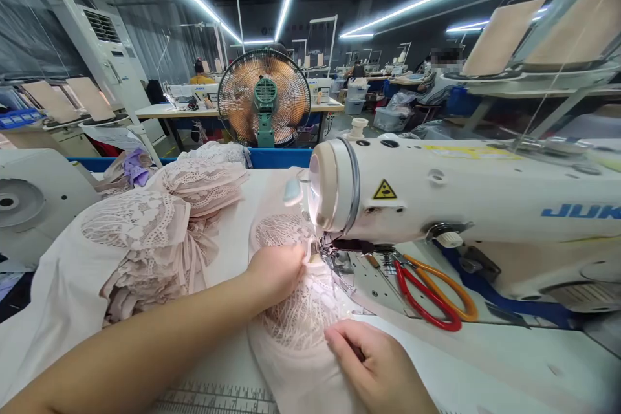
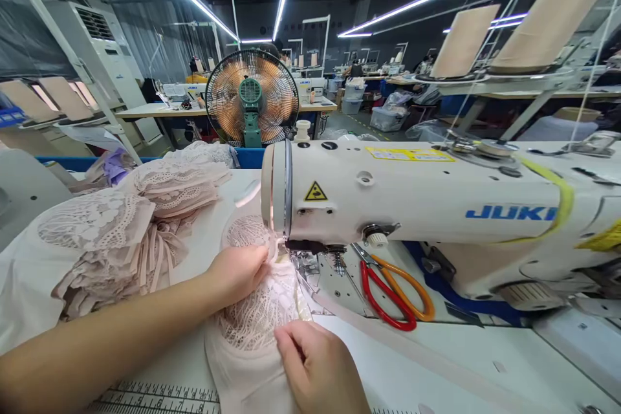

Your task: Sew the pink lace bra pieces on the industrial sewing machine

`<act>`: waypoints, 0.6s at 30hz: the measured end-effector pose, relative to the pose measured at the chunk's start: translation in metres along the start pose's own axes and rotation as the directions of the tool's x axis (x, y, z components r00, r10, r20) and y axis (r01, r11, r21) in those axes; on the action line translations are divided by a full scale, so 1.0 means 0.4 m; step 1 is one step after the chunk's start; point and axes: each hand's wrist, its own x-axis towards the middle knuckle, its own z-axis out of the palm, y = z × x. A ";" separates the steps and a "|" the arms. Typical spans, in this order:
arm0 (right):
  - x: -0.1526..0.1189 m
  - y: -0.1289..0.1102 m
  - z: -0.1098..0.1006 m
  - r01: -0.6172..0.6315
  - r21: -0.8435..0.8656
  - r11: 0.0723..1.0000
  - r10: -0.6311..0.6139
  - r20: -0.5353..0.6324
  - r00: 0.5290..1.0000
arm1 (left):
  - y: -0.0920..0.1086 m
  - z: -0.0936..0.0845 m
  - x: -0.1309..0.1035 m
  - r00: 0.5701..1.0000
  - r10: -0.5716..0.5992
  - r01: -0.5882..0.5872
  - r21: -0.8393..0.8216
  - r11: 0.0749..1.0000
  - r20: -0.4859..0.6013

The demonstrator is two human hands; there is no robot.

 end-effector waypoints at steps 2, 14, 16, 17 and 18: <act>0.007 0.002 -0.011 -0.064 -0.047 0.997 0.067 0.051 0.996 | 0.010 0.013 -0.014 0.998 0.062 -0.059 0.105 0.993 -0.020; 0.010 0.006 -0.018 -0.088 -0.087 0.992 0.106 0.228 0.968 | -0.006 0.069 -0.015 0.732 0.617 -0.502 0.385 0.775 -0.288; 0.007 0.006 -0.020 -0.078 -0.073 0.994 0.094 0.241 0.966 | -0.006 0.065 -0.021 0.757 0.588 -0.481 0.365 0.797 -0.287; 0.005 0.006 -0.020 -0.075 -0.065 0.995 0.088 0.245 0.965 | -0.005 0.062 -0.024 0.775 0.567 -0.464 0.358 0.810 -0.278; 0.003 0.006 -0.020 -0.072 -0.058 0.996 0.084 0.247 0.965 | -0.004 0.059 -0.027 0.794 0.547 -0.447 0.354 0.821 -0.265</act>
